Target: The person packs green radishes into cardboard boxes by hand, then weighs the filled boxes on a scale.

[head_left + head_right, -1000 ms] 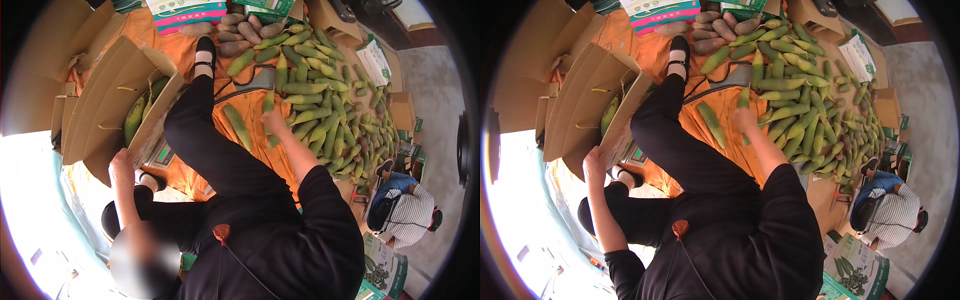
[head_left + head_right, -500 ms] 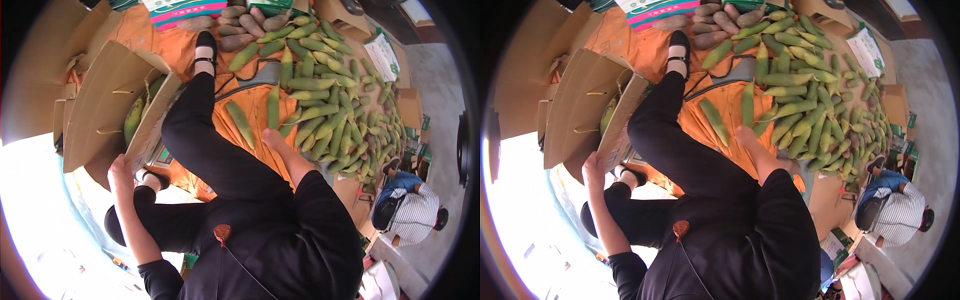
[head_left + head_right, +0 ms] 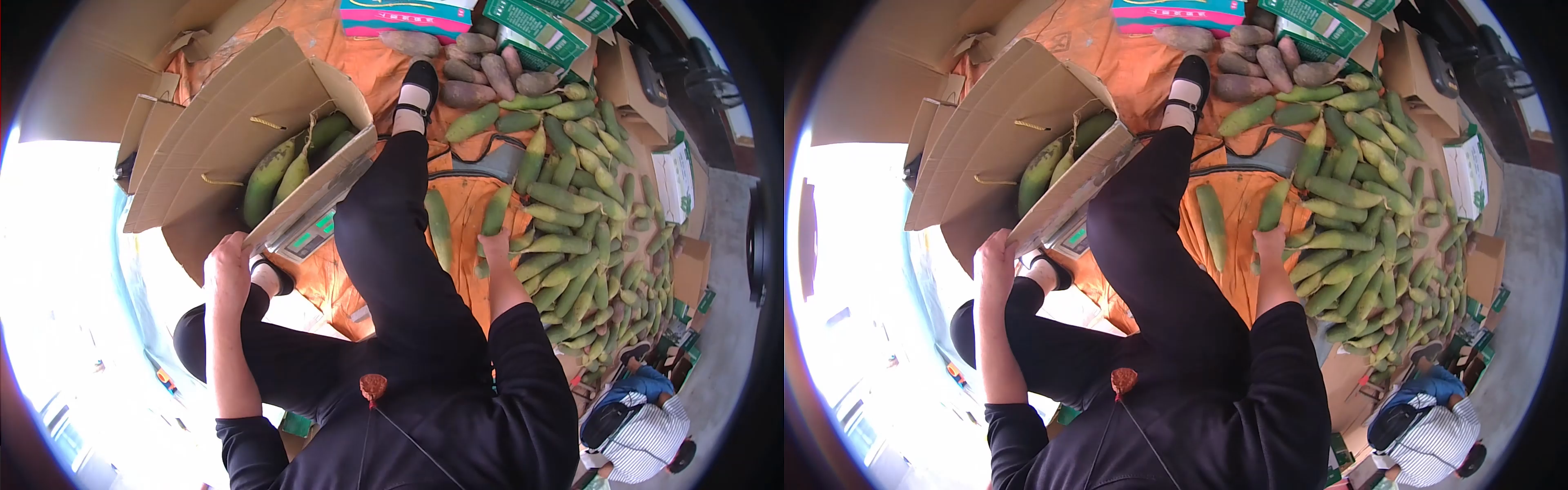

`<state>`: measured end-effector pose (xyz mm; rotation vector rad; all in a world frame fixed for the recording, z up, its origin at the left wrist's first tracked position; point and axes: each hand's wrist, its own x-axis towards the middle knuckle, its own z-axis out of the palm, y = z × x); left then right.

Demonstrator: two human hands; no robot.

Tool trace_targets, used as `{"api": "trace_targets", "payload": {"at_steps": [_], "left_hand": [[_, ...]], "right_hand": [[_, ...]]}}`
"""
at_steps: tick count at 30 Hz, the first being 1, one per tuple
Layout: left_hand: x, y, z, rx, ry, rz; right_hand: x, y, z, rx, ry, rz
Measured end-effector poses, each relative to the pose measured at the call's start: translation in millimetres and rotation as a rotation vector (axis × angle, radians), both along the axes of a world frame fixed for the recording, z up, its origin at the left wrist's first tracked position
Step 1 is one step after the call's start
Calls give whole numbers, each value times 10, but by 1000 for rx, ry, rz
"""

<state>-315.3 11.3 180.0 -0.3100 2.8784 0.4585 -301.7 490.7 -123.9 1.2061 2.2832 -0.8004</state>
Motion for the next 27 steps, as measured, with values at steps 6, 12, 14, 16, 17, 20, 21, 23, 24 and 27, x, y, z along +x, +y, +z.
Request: {"api": "trace_targets", "payload": {"at_steps": [6, 12, 14, 16, 17, 20, 21, 23, 24, 27], "left_hand": [[-3, 22, 33, 3, -20, 35], [-7, -20, 7, -7, -20, -4], [-5, -6, 18, -11, -32, 12], [3, -23, 18, -10, -36, -1], [8, -27, 11, -10, -31, 8], [24, -47, -11, -15, -23, -17], [22, -47, 1, -12, -15, -13], [16, -35, 25, -23, -46, -5], [18, -50, 11, -18, -38, -3], [40, -96, -70, 1, 5, -35]], "right_hand": [[8, 26, -121, -24, -77, -27], [-109, 57, 117, -533, -173, -421], [-53, 21, 240, -652, -120, -431], [-12, -48, 369, -775, -63, -445], [-11, -80, 435, -787, -9, -366], [-142, -144, 706, -761, 95, -135], [-242, -163, 820, -720, 141, 11], [-472, -310, 1196, -754, 315, 149], [-608, -400, 1416, -785, 481, 285], [-1024, -657, 2076, -745, 584, 473]]}}
